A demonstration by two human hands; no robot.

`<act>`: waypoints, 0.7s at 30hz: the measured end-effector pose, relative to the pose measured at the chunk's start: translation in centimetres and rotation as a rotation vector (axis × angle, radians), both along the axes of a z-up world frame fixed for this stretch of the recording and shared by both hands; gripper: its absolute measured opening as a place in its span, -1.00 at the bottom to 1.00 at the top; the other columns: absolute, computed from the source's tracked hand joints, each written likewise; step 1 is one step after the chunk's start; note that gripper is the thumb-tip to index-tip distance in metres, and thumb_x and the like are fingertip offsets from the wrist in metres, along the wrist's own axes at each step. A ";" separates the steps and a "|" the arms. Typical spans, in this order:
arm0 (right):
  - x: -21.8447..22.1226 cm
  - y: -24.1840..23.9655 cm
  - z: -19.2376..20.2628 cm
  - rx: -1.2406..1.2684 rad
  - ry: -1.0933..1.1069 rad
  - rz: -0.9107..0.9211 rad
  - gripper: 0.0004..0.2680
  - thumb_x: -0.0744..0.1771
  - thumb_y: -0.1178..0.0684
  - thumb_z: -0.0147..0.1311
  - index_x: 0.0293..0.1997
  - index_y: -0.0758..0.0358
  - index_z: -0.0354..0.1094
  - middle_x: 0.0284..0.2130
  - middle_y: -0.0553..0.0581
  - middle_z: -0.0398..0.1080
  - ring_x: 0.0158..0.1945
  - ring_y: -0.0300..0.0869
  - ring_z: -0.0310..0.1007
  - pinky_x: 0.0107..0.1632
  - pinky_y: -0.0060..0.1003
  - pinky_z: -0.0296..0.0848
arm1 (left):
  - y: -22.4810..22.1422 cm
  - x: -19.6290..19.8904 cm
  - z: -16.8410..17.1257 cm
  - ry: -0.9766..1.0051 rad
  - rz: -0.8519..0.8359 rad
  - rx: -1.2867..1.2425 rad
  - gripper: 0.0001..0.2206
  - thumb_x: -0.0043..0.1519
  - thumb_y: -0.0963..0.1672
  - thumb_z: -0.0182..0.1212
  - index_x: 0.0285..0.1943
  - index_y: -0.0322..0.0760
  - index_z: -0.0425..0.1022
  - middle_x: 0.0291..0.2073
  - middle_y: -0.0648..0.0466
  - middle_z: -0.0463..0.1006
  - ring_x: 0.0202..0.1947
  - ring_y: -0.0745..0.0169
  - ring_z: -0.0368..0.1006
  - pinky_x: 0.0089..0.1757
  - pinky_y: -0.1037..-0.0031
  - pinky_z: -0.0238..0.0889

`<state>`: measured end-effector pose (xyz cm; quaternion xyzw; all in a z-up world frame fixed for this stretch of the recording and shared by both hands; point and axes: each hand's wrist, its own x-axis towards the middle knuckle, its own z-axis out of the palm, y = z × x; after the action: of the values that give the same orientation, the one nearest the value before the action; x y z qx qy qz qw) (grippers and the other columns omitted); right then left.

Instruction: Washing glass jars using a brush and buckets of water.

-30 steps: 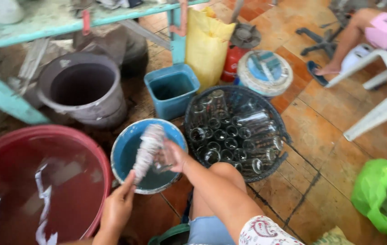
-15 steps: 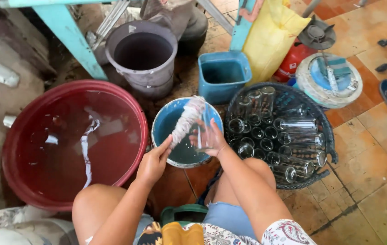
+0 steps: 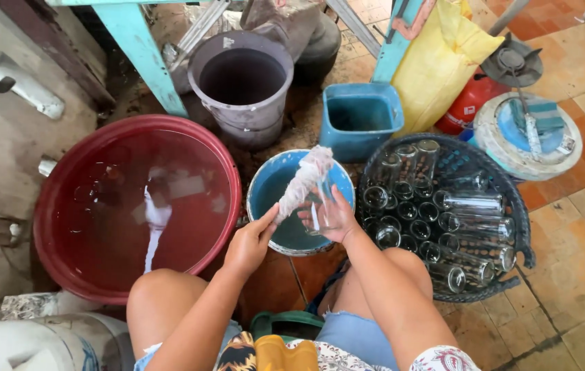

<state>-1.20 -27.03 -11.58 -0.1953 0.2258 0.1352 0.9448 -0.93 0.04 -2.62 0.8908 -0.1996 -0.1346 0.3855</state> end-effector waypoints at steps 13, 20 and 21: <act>-0.7 2.0 8.9 -0.211 0.236 -0.107 -0.52 0.35 -0.41 -0.31 0.08 0.16 0.36 -0.21 0.26 0.54 -0.48 0.03 0.41 -0.62 -0.36 0.30 | 1.1 -2.0 0.0 0.004 -0.056 0.032 -0.57 0.31 -0.02 0.15 0.37 0.51 0.39 -0.12 -0.02 0.68 -0.03 -0.10 0.58 -0.03 0.11 0.48; 0.4 -1.3 -2.0 0.150 -0.216 0.028 -0.60 0.28 -0.45 0.10 -0.13 0.05 0.56 -0.18 0.44 0.55 -0.07 0.43 0.55 0.09 0.35 0.48 | 0.0 -1.5 1.1 -0.021 -0.031 -0.064 -0.56 0.31 -0.05 0.16 0.40 0.38 0.38 -0.07 -0.07 0.67 -0.01 -0.16 0.56 -0.02 0.05 0.45; 1.1 -2.2 -4.8 0.104 -0.167 -0.062 -0.62 0.30 -0.44 0.03 0.00 -0.05 0.53 -0.17 0.29 0.58 -0.09 0.28 0.59 0.13 0.26 0.49 | 0.3 -2.7 1.3 0.021 -0.045 -0.042 -0.57 0.29 -0.05 0.20 0.36 0.43 0.42 -0.11 -0.01 0.68 -0.02 -0.10 0.58 -0.04 0.11 0.48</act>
<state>-0.11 -29.22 -16.37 -0.1494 0.1446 0.1008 0.9729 -3.64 0.37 -1.33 0.8763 -0.2183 -0.1483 0.4030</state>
